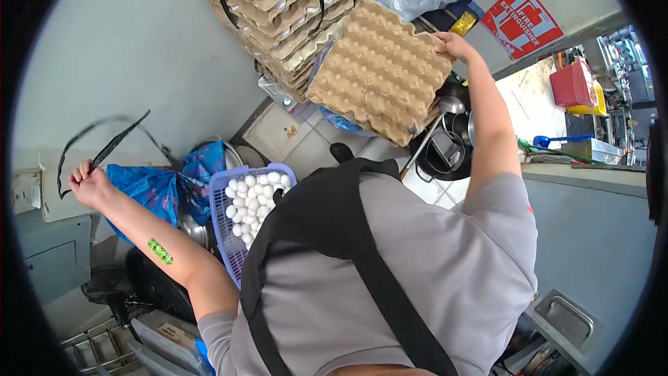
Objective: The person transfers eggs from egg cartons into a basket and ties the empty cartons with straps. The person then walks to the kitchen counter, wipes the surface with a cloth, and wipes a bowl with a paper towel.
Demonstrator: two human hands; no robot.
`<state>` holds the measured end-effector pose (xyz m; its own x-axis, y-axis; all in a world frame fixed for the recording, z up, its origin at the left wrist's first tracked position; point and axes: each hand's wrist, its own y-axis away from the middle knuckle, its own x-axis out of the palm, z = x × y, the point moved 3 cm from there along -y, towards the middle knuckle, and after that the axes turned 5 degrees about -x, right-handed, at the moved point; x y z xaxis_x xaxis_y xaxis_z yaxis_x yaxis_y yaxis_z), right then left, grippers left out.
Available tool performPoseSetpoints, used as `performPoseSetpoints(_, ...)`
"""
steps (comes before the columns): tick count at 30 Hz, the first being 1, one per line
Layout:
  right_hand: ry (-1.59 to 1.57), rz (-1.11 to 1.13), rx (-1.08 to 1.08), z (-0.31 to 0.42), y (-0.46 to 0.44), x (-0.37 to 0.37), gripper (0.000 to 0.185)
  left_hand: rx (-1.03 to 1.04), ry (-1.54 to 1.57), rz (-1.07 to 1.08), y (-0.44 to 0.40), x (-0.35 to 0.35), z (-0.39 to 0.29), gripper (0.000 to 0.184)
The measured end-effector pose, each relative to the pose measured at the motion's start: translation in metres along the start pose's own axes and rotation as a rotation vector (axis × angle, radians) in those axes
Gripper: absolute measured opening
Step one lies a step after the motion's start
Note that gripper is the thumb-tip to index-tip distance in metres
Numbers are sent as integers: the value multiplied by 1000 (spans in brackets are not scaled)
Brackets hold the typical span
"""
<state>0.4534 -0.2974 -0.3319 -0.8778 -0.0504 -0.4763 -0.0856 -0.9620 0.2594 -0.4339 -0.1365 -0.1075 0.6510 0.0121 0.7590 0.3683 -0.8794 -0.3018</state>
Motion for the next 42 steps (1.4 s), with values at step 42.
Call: performPoseSetpoints(42, 178, -533, -554, 205, 182, -65, 24, -346, -902, 125, 214, 83, 104, 18)
